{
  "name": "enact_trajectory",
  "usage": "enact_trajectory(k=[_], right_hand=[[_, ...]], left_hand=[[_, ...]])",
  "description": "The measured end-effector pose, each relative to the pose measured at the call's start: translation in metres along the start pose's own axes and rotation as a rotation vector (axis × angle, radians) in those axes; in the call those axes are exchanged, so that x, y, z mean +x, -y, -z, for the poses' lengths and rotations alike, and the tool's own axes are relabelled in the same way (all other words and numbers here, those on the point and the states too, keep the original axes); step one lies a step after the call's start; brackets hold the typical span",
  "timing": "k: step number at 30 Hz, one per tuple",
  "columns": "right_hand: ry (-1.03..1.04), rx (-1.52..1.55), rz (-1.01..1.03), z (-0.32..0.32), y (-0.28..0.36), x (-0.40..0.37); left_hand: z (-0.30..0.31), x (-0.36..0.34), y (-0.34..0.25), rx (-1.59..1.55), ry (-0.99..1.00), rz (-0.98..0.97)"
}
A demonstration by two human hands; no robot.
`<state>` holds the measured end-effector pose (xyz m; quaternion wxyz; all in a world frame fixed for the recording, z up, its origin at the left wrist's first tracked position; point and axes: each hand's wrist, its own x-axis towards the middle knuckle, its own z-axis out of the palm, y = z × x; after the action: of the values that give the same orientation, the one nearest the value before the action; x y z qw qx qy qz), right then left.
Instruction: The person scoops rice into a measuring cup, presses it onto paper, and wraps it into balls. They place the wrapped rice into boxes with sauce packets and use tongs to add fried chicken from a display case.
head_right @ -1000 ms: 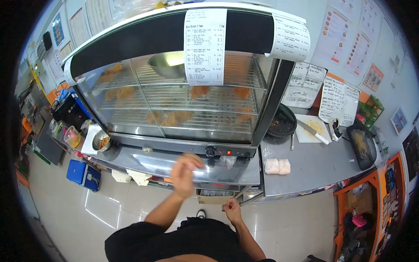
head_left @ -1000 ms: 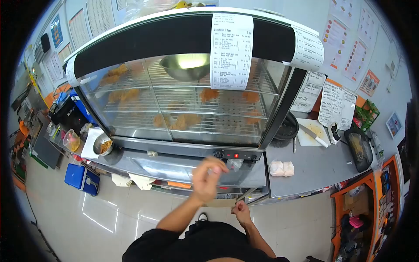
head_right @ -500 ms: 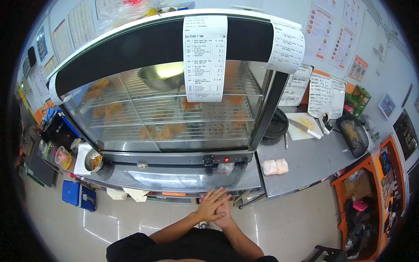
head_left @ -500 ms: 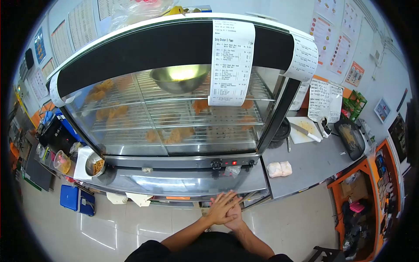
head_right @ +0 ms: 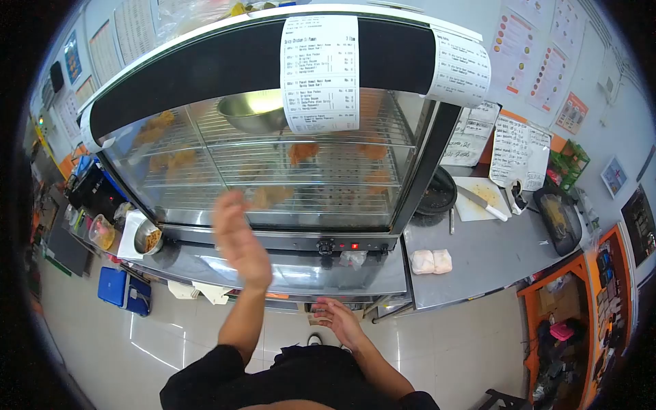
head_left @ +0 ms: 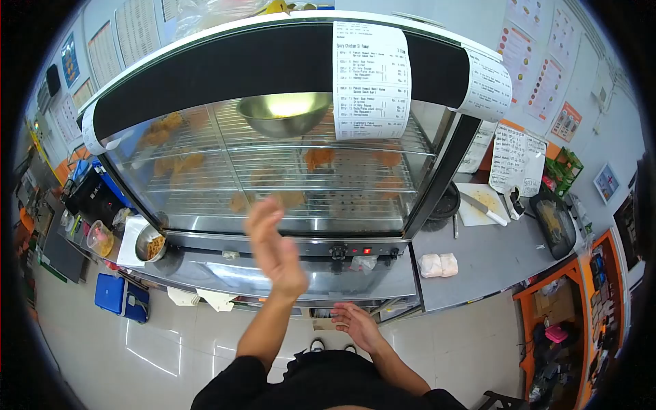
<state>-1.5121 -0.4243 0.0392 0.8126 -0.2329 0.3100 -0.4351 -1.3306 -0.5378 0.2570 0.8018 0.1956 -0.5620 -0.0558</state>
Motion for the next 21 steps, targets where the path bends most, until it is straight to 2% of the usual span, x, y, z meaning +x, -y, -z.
enact_trajectory(k=[1,2,3,4,5,6,7,12,14,15,17,19,21], right_hand=[[-0.004,-0.021,-0.007,0.002,0.000,0.002],[-0.007,-0.023,-0.005,0.004,0.000,0.004],[-0.007,-0.023,-0.007,0.005,-0.002,0.005],[-0.009,-0.020,-0.011,0.006,-0.005,0.005],[-0.018,-0.014,-0.019,0.008,-0.007,0.004],[-0.015,-0.020,-0.024,0.010,-0.008,0.005],[-0.009,-0.027,-0.033,0.010,-0.009,0.005],[-0.098,-0.042,-0.054,0.020,-0.013,0.005],[-0.058,-0.130,-0.091,0.024,-0.013,0.007],[-0.105,-0.095,-0.073,0.025,-0.012,0.001],[-0.052,-0.168,-0.027,0.025,-0.007,-0.005],[-0.020,-0.176,-0.053,0.030,-0.004,-0.012],[-0.136,-0.126,-0.050,0.036,-0.003,-0.030]], left_hand=[[0.002,0.027,-0.019,-0.065,-0.024,-0.122],[0.014,0.045,-0.057,-0.085,-0.010,-0.097],[-0.001,0.061,-0.095,-0.540,-0.157,-0.268],[0.003,0.070,-0.123,-0.548,-0.169,-0.457],[-0.005,0.090,-0.145,-0.712,-0.210,-0.706],[-0.002,0.095,-0.167,-0.661,-0.008,-0.707],[-0.003,0.100,-0.179,-0.611,0.030,-0.717],[-0.030,0.098,-0.187,-0.471,0.016,-0.648],[-0.042,0.089,-0.184,-0.442,-0.009,-0.613],[-0.048,0.083,-0.180,-0.436,-0.030,-0.592],[-0.050,0.075,-0.180,-0.407,-0.040,-0.581],[-0.029,0.073,-0.185,-0.422,0.167,-0.535],[-0.041,0.066,-0.190,-0.383,0.125,-0.545]])
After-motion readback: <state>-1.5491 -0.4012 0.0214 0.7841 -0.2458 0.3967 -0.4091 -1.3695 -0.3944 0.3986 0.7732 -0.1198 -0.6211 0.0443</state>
